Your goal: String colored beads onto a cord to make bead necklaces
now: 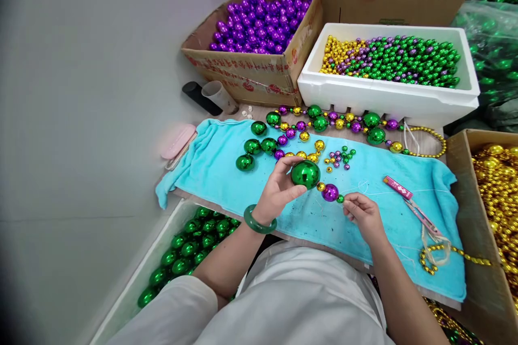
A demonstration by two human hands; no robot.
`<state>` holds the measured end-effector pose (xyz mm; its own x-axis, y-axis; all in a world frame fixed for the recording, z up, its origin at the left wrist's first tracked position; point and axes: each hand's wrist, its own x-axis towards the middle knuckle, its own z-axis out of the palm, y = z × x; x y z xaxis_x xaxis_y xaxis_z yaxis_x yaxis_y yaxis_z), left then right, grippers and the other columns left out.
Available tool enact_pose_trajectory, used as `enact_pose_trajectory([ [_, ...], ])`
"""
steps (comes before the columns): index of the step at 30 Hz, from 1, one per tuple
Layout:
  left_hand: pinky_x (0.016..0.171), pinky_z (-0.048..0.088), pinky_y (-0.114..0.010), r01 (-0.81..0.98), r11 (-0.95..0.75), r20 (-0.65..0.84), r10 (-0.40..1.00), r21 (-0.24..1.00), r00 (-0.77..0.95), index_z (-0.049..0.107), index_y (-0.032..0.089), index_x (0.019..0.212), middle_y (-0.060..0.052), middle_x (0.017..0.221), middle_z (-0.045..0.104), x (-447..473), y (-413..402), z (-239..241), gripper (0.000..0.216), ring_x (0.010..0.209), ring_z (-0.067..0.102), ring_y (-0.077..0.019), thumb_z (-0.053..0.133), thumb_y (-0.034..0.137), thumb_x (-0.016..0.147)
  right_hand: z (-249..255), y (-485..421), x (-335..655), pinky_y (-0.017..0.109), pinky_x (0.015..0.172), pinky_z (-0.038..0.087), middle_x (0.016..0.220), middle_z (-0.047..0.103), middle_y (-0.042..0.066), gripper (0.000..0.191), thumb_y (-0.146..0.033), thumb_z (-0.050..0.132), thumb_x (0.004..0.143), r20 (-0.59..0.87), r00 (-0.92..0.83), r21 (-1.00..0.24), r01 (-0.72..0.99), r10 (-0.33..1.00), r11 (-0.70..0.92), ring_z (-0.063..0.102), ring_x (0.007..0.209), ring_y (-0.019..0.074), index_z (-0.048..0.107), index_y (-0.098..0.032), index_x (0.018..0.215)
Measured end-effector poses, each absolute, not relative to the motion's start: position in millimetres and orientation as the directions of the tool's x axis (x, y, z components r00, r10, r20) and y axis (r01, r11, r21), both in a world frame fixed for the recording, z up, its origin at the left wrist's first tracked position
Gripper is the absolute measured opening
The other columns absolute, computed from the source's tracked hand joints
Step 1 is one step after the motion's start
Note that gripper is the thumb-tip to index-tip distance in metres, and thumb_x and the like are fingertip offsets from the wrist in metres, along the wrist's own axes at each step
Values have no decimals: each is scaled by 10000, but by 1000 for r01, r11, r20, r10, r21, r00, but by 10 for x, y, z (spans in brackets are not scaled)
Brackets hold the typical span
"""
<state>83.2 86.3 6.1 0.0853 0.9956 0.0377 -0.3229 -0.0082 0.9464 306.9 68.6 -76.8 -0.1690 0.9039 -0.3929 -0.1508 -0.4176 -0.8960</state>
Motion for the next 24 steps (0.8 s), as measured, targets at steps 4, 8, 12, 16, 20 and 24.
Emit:
enact_pose_trajectory([
  [4, 849, 485, -318, -350, 0, 30, 996, 937, 81, 556, 255, 1121, -53, 1159, 549, 839, 869, 90, 527, 981, 576, -198, 790, 262, 650, -764, 675, 3046, 194, 429, 316, 567, 573, -22, 200, -350, 735, 705, -400, -177, -880, -199, 899, -430, 444, 467, 76, 631, -194, 775],
  [8, 793, 504, -306, -418, 61, -24, 995, 906, 94, 555, 256, 1134, -54, 1166, 546, 831, 877, 60, 492, 961, 580, -196, 759, 297, 688, -757, 656, 2997, 193, 407, 288, 545, 562, -24, 234, -370, 744, 688, -443, -206, -844, -232, 873, -483, 427, 447, 76, 619, -192, 775],
  [12, 863, 485, -285, -330, -28, 54, 996, 944, 68, 549, 245, 1134, -51, 1158, 550, 813, 877, 6, 506, 993, 569, -177, 770, 229, 679, -749, 668, 3002, 194, 428, 311, 558, 573, -22, 235, -360, 746, 684, -456, -176, -856, -180, 872, -484, 435, 458, 75, 620, -185, 776],
  [16, 821, 512, -283, -331, -12, 44, 995, 944, 88, 527, 246, 1135, -49, 1208, 514, 804, 881, -1, 532, 957, 576, -162, 776, 223, 666, -749, 682, 3045, 192, 439, 319, 561, 571, -25, 232, -358, 748, 683, -432, -157, -874, -172, 888, -456, 437, 465, 69, 627, -180, 768],
  [20, 704, 548, -271, -396, 79, -36, 993, 915, 114, 513, 256, 1137, -47, 1197, 483, 815, 889, 51, 536, 885, 573, -149, 768, 242, 666, -742, 679, 3060, 188, 433, 314, 560, 571, -25, 224, -362, 741, 693, -415, -174, -883, -162, 893, -441, 438, 462, 65, 635, -180, 768],
  [24, 679, 556, -262, -431, 115, -71, 991, 895, 116, 513, 260, 1133, -42, 1176, 484, 825, 892, 81, 528, 897, 563, -151, 760, 236, 667, -680, 691, 3038, 195, 437, 329, 543, 561, -26, 224, -374, 725, 701, -381, -153, -913, -94, 912, -397, 435, 455, 65, 640, -174, 759],
])
